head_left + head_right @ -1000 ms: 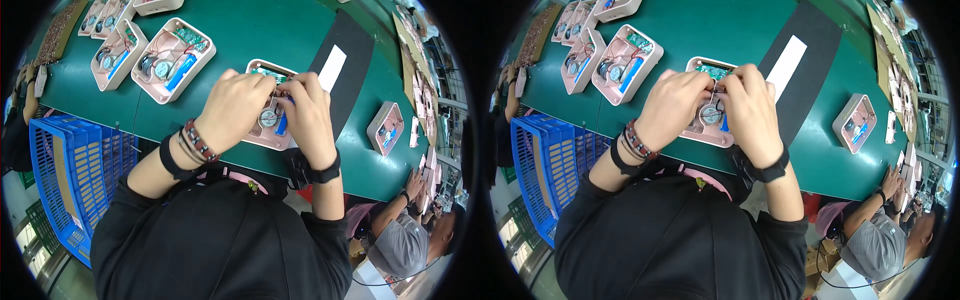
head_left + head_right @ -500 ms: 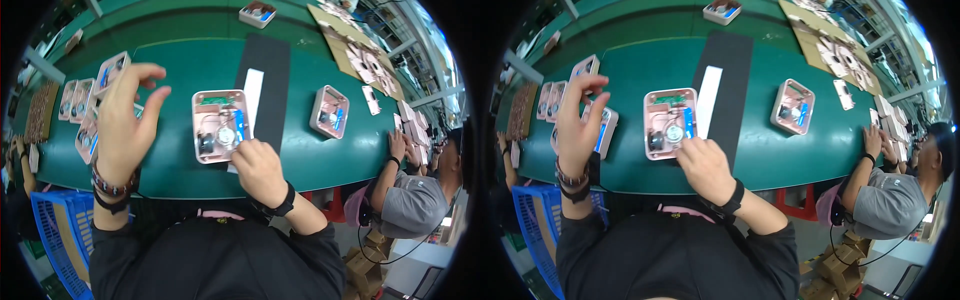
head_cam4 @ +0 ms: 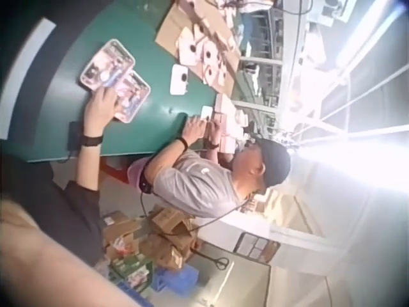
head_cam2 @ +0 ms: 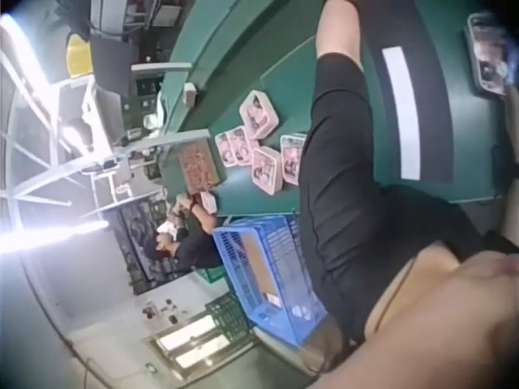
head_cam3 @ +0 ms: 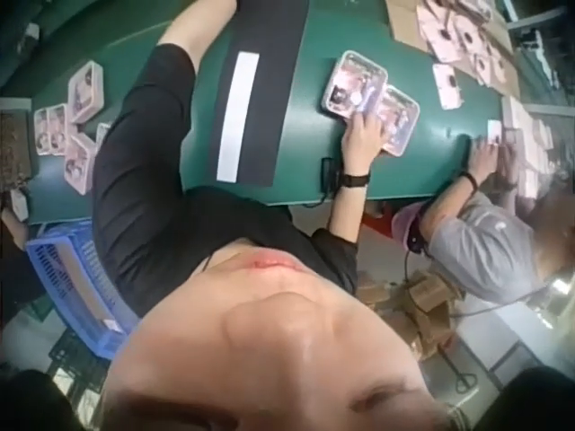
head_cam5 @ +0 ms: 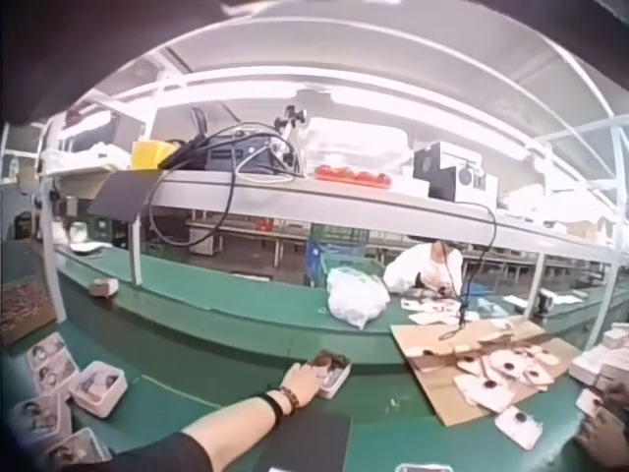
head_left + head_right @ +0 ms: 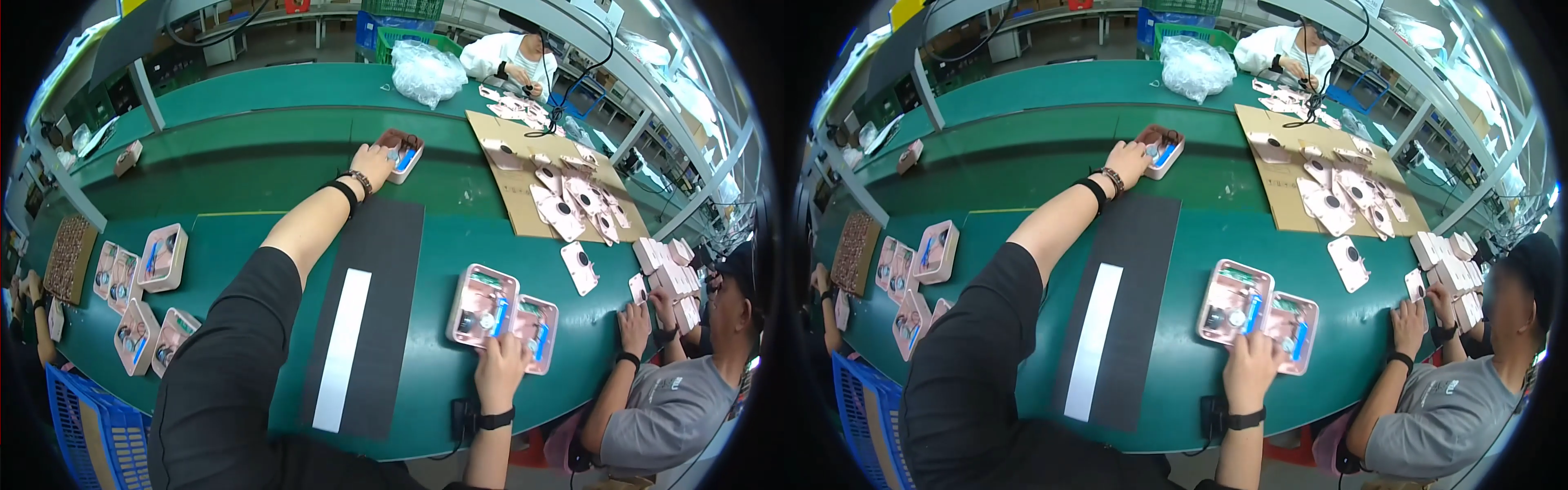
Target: The person routes wires and connects them to a circuit board inside a pink plastic housing, then applies a piece of tape over the wires. They then place the housing onto a conveyor belt and pick up a new one to repeat the process.
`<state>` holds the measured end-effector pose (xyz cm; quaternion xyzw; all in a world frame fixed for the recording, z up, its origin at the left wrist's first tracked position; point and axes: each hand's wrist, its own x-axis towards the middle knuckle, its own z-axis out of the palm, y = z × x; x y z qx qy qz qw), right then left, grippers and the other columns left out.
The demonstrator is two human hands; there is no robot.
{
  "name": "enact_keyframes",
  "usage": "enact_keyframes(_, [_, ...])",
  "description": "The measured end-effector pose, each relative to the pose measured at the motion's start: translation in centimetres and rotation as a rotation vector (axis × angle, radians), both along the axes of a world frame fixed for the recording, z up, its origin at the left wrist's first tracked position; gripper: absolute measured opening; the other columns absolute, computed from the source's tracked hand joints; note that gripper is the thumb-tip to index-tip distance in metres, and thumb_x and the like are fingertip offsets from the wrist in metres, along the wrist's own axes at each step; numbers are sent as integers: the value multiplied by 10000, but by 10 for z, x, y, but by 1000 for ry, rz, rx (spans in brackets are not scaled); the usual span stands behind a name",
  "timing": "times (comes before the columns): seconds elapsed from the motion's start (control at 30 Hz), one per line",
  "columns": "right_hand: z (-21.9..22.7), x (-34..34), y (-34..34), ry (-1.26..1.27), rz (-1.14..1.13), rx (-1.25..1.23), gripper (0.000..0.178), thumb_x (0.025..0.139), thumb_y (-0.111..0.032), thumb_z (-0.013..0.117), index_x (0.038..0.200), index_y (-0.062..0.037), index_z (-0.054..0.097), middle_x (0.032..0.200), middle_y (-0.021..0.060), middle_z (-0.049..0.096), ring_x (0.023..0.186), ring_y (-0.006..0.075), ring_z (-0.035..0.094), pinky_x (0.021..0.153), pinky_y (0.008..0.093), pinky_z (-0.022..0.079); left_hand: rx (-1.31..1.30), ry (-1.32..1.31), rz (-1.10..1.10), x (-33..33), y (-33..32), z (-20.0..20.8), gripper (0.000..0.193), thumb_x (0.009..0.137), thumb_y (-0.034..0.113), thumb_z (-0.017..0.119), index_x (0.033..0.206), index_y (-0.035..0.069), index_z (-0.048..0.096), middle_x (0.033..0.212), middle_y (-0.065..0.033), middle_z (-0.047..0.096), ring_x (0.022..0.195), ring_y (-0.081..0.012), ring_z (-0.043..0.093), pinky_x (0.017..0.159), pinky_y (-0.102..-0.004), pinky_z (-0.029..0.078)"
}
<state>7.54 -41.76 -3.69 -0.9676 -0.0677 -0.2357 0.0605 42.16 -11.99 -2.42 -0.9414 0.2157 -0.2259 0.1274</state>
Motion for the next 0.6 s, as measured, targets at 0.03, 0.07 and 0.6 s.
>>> enact_keyframes(0.03, [-3,1,-7,-11,-2,3,180,760,-126,706,892,-60,604,900,102,538,927,298,536,887,448,367,58,17,-39,7,-3,0,209,862,160,551,1025,168,681,1097,-79,640,1018,-220,616,841,-406,426])
enact_keyframes(0.07, [-5,3,-12,-40,-51,33,188,767,-125,702,913,-60,604,915,108,542,943,304,536,901,447,363,117,39,-73,7,-5,2,216,865,165,550,1040,173,676,1124,-83,633,1022,-221,615,844,-409,423])
enact_keyframes(0.6, [-6,0,7,-111,235,281,176,795,-29,663,966,-43,623,1013,141,560,971,324,533,859,418,393,-127,174,-80,-362,82,78,167,803,174,607,966,153,635,1066,-120,570,917,-228,595,691,-350,460])
